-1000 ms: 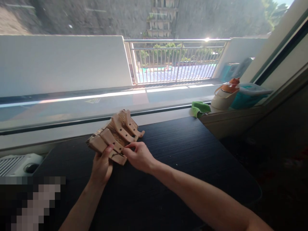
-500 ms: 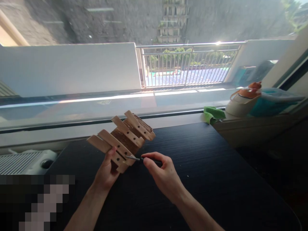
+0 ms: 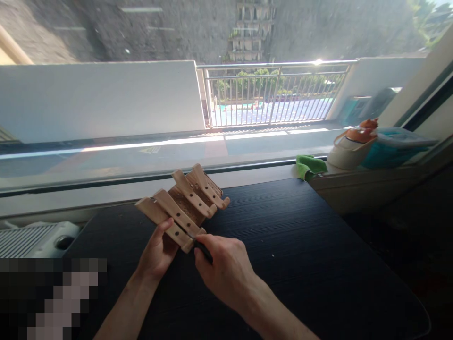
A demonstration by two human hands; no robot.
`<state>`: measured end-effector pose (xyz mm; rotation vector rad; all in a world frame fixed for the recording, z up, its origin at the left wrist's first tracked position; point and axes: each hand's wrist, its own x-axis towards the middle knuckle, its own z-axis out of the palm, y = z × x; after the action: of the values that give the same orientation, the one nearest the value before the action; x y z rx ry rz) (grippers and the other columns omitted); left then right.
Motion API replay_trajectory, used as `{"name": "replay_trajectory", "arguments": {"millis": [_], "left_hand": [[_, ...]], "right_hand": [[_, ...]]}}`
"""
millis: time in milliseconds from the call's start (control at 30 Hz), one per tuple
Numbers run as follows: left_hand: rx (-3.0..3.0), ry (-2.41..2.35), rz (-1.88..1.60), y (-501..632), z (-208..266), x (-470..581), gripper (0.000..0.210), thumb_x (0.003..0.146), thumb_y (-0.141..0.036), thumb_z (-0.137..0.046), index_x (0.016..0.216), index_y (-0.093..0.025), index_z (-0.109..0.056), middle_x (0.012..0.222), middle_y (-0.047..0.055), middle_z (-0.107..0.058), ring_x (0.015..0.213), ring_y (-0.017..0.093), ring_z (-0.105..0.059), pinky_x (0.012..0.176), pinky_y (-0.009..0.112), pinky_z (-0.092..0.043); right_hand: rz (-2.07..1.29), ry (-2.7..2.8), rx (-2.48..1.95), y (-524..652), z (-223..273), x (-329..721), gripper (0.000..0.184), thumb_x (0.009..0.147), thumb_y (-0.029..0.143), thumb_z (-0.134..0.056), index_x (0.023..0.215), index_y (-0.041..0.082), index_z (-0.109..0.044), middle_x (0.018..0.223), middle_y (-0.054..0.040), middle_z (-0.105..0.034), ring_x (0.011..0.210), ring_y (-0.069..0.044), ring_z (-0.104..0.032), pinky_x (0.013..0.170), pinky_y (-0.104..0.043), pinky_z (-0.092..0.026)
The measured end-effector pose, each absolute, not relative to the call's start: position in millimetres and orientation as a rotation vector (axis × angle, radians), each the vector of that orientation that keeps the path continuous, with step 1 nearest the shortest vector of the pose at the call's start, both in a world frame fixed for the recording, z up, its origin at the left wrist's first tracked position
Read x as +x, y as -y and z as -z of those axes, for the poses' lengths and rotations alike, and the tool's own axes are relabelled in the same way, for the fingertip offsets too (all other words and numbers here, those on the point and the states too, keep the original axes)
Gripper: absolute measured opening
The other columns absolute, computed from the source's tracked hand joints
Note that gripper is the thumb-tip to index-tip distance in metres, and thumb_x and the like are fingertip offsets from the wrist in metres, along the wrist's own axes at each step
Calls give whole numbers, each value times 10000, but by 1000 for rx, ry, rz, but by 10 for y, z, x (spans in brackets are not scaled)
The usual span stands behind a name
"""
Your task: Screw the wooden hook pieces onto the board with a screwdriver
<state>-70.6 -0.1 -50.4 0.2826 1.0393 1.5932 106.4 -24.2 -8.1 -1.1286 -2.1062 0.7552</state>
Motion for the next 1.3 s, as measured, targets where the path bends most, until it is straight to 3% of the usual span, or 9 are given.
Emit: {"name": "replay_trajectory", "arguments": {"millis": [133,300,400,633,867,1033,1200,1300], "left_hand": [[340,-1066,-1589,9,528,-687,392,672,-246,-702,1052,-194,-621,890,3,-696,777,154,-655,708,267,-524],[418,-1060,-1574,29,520,-683,485,566,-223,-763,1031,-187,-627,802,-22,-683,723,140,-637,649,238,-502],[443,-1055,-1557,37,517,-700,508,519,-198,-773,1006,-181,-631,776,-21,-680,709,135,-628,631,226,-491],[494,-1044,-1524,52,536,-734,353,500,-185,-783,817,-172,-627,730,-27,-664,672,113,-606,632,211,-479],[531,-1047,-1520,40,551,-731,408,501,-197,-781,880,-185,-630,717,-31,-659,684,111,-605,638,201,-476],[565,-1076,-1519,43,541,-743,396,479,-217,-803,827,-177,-619,723,-11,-660,721,162,-631,657,258,-498],[608,-1118,-1567,34,529,-703,489,398,-202,-852,824,-174,-615,690,-21,-652,660,143,-612,651,261,-493],[644,-1142,-1613,27,535,-652,525,380,-177,-858,850,-176,-624,703,-32,-657,634,113,-590,644,236,-483]], "right_hand": [[-715,2159,-1141,235,76,1125,257,865,250,-501,1047,195,-673,827,-28,-721,635,-133,-632,612,-237,-441],[-622,2083,-1001,212,-38,1159,282,881,242,-496,1122,181,-630,977,-51,-706,834,-142,-654,740,-225,-459],[-532,2169,-972,197,-65,1119,273,893,254,-477,1109,187,-631,882,-42,-690,732,-133,-630,687,-230,-441],[-426,2285,-934,126,-68,1044,284,931,290,-417,1102,206,-627,793,-24,-646,691,-121,-581,643,-225,-384],[-407,2376,-897,42,-105,1009,320,953,340,-373,1089,210,-632,803,-27,-653,728,-129,-596,658,-231,-383],[-353,2443,-877,-2,-142,1007,296,948,307,-391,1101,199,-619,823,-30,-654,745,-125,-594,662,-231,-382],[-40,2741,-764,-63,-374,1036,238,941,235,-419,1104,213,-591,809,-27,-616,700,-137,-567,577,-258,-355],[191,2893,-624,-74,-520,1027,243,941,174,-390,1103,157,-571,840,-67,-611,729,-171,-575,589,-290,-392]]}}
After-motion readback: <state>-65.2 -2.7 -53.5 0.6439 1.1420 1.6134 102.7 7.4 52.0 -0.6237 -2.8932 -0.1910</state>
